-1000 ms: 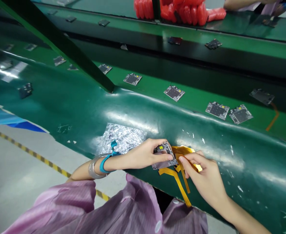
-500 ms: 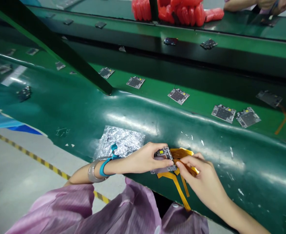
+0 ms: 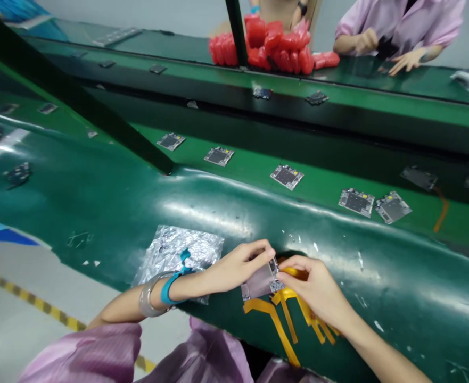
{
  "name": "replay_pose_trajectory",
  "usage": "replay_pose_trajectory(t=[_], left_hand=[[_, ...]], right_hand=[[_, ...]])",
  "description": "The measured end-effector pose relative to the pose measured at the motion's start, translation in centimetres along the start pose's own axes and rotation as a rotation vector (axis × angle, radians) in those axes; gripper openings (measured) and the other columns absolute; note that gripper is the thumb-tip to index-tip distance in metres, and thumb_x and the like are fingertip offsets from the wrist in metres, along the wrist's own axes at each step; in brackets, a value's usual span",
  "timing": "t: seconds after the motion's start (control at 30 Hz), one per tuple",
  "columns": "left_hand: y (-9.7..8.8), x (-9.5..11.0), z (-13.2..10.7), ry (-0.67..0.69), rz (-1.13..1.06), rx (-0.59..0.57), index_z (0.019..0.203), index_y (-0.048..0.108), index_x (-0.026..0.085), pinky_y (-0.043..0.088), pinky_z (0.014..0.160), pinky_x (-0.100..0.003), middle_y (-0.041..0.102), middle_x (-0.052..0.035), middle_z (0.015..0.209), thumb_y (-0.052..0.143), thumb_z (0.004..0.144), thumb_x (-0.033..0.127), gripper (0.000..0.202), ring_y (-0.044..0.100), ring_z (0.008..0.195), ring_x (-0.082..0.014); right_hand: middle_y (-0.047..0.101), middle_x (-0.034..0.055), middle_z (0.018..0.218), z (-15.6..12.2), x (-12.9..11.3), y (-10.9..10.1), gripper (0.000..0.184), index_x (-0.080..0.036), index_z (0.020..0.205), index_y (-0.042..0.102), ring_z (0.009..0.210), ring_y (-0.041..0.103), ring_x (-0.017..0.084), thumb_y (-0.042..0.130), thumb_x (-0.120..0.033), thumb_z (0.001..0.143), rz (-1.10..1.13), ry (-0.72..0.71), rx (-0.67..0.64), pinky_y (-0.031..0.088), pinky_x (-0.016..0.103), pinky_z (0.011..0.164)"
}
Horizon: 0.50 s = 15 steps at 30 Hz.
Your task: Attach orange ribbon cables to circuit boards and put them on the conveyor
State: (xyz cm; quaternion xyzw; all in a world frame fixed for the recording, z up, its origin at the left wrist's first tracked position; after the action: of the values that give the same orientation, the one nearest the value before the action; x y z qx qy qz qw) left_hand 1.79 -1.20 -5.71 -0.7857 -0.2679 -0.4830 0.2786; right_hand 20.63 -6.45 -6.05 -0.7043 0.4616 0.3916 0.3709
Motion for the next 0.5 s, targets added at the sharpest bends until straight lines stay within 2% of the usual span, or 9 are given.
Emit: replay_pose_trajectory(t=[0.07, 0.1, 0.2, 0.27, 0.33, 0.37, 0.43, 0.5], left_hand=[[-0.3, -0.2, 0.5, 0.013, -0.019, 0.078, 0.11, 0.057, 0.021, 0.047, 0.084, -0.032, 0.063, -0.0043, 0.101, 0.04, 0.102, 0.058, 0.041, 0.059, 0.09, -0.0183], [-0.6, -0.3, 0.8, 0.031, -0.037, 0.13, 0.122, 0.052, 0.022, 0.047, 0.094, -0.036, 0.062, -0.0074, 0.116, 0.04, 0.102, 0.057, 0.042, 0.059, 0.103, -0.0208], [-1.4, -0.8, 1.3, 0.065, -0.069, 0.252, 0.137, 0.041, 0.026, 0.037, 0.115, -0.043, 0.047, -0.0107, 0.148, 0.041, 0.102, 0.057, 0.046, 0.048, 0.133, -0.0256], [-1.7, -1.1, 1.5, 0.064, -0.069, 0.263, 0.135, 0.042, 0.028, 0.034, 0.119, -0.047, 0.042, -0.0099, 0.153, 0.041, 0.102, 0.057, 0.044, 0.043, 0.14, -0.0273], [-1.6, -1.3, 1.4, 0.072, -0.069, 0.247, 0.133, 0.043, 0.027, 0.034, 0.119, -0.049, 0.043, -0.01, 0.152, 0.042, 0.102, 0.056, 0.042, 0.043, 0.141, -0.0278], [-1.5, -1.4, 1.4, 0.078, -0.066, 0.234, 0.132, 0.043, 0.027, 0.034, 0.119, -0.05, 0.044, -0.0103, 0.152, 0.043, 0.102, 0.055, 0.041, 0.043, 0.141, -0.0276], [-1.2, -1.6, 1.5, 0.09, -0.052, 0.202, 0.13, 0.044, 0.026, 0.036, 0.119, -0.049, 0.047, -0.0107, 0.149, 0.046, 0.101, 0.052, 0.038, 0.045, 0.14, -0.0268], [-0.9, -1.8, 1.6, 0.099, -0.037, 0.163, 0.127, 0.046, 0.025, 0.038, 0.117, -0.049, 0.051, -0.0107, 0.144, 0.049, 0.101, 0.049, 0.035, 0.049, 0.136, -0.0257]], right_hand=[[0.079, 0.0061, 0.084, 1.6, -0.1, -1.5, 0.026, -0.02, 0.085, 0.078, 0.077, 0.075, 0.024, 0.075, -0.045, 0.081, -0.015, -0.035, 0.054, 0.059, 0.034, 0.072], [0.079, 0.0072, 0.084, 2.7, -0.3, -2.9, 0.03, -0.019, 0.084, 0.078, 0.076, 0.074, 0.024, 0.075, -0.048, 0.08, -0.027, -0.062, 0.12, 0.059, 0.034, 0.071], [0.079, 0.012, 0.099, 6.2, -0.7, -8.6, 0.046, -0.017, 0.098, 0.076, 0.091, 0.074, 0.026, 0.068, -0.06, 0.083, -0.091, -0.144, 0.374, 0.058, 0.037, 0.083], [0.075, 0.0153, 0.118, 8.2, -0.6, -13.4, 0.059, -0.016, 0.119, 0.069, 0.106, 0.071, 0.028, 0.052, -0.065, 0.091, -0.173, -0.174, 0.563, 0.056, 0.04, 0.092], [0.067, 0.0205, 0.133, 9.1, 0.2, -18.1, 0.071, -0.014, 0.138, 0.057, 0.121, 0.064, 0.033, 0.04, -0.067, 0.095, -0.3, -0.164, 0.753, 0.05, 0.048, 0.1], [0.061, 0.0236, 0.139, 9.0, 0.8, -20.1, 0.075, -0.012, 0.143, 0.052, 0.129, 0.058, 0.036, 0.043, -0.067, 0.093, -0.38, -0.153, 0.833, 0.044, 0.053, 0.106], [0.059, 0.0266, 0.141, 8.5, 2.4, -23.1, 0.086, -0.009, 0.143, 0.052, 0.136, 0.049, 0.042, 0.065, -0.066, 0.08, -0.558, -0.138, 0.874, 0.038, 0.057, 0.109], [0.07, 0.0215, 0.126, 7.6, 4.0, -24.8, 0.084, -0.013, 0.137, 0.058, 0.126, 0.057, 0.041, 0.078, -0.058, 0.07, -0.749, -0.138, 0.818, 0.043, 0.053, 0.104]])
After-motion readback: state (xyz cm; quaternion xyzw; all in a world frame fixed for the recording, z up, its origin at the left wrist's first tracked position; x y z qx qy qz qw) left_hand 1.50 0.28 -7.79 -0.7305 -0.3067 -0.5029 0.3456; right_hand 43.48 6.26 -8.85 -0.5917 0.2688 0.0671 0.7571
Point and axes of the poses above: each hand's wrist, its own z-axis towards the middle knuckle, its own y-axis out of the palm, x = y × z, the point moved 3 cm from there along z, towards the middle knuckle
